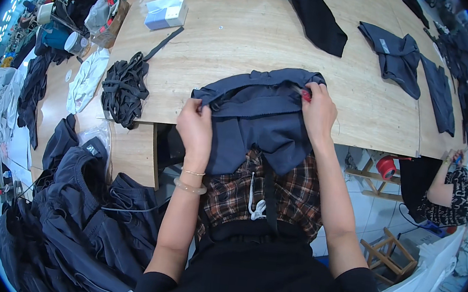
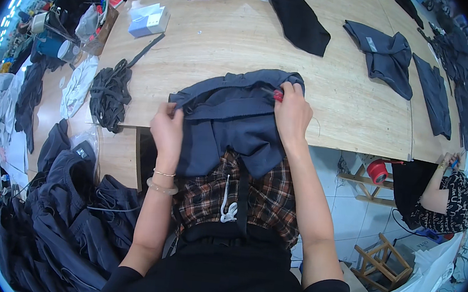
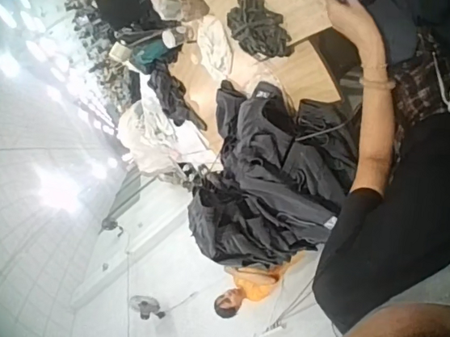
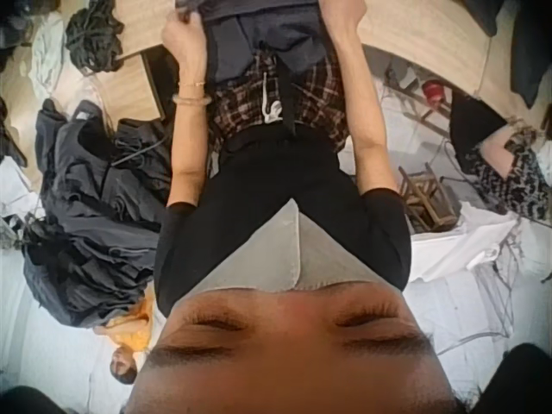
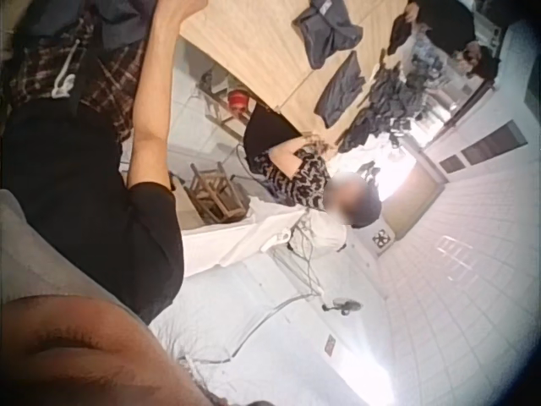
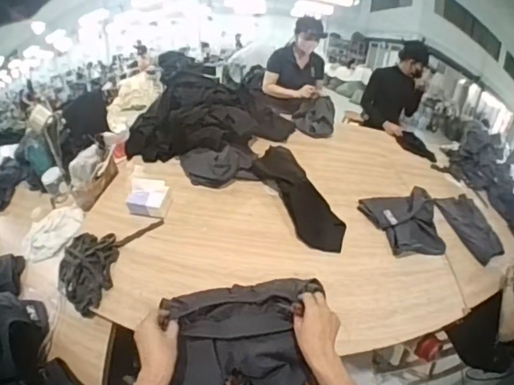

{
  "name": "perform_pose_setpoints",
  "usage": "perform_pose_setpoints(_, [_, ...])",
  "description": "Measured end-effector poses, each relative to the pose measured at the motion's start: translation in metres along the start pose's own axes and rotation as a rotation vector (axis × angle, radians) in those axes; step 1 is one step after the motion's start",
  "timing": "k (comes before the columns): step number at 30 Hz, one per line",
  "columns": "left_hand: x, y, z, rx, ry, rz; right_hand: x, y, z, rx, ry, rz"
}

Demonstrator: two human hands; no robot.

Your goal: The person uses small scissors to trim loose threads and excess fabric from the waistband of a pair of dark gray pants. They repeatedly adjust the garment, pull threads, and snip them close to the seam while seated at a wooden table in a garment workshop.

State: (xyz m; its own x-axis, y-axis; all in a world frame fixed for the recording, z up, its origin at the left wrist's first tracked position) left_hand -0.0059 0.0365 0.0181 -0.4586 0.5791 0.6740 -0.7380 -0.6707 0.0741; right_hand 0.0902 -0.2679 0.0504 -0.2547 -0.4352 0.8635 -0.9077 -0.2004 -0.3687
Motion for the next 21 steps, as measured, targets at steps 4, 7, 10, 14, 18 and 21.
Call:
perform_pose_setpoints(4, [-0.004, -0.004, -0.007, 0.545, 0.953, -0.450, -0.006, 0.008, 0.044, -0.333, -0.565, 0.032])
perform_pose_setpoints(7, [0.000, -0.015, -0.023, 0.882, 1.468, -0.660, 0.000, 0.013, 0.048, -0.795, -1.477, 0.132])
perform_pose_setpoints(10, [0.018, -0.022, -0.029, 0.813, 1.546, -0.917, 0.023, 0.014, 0.043, -0.932, -1.989, 0.182])
perform_pose_setpoints(14, [0.044, -0.008, 0.010, 0.622, 1.370, -0.858, 0.038, 0.012, 0.049, -0.686, -2.022, 0.052])
perform_pose_setpoints(18, [0.018, -0.025, -0.038, 0.667, 1.196, -0.664, -0.028, 0.015, 0.076, -0.781, -1.728, 0.086])
perform_pose_setpoints(21, [0.007, -0.028, -0.035, 0.650, 1.278, -0.760, -0.026, 0.020, 0.059, -0.745, -1.835, 0.087])
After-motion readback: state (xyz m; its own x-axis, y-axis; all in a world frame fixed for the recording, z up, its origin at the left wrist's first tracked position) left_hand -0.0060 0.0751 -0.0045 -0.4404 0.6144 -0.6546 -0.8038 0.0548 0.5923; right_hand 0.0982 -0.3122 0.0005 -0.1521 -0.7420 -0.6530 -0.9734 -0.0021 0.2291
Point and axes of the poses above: each hand's wrist, its own y-axis away from the middle knuckle, its own x-axis out of the back of the hand, z = x × y, the point moved 5 cm from there along -y, towards the middle knuckle, and after that the axes turned 14 degrees about x, right-handed, at the moved point
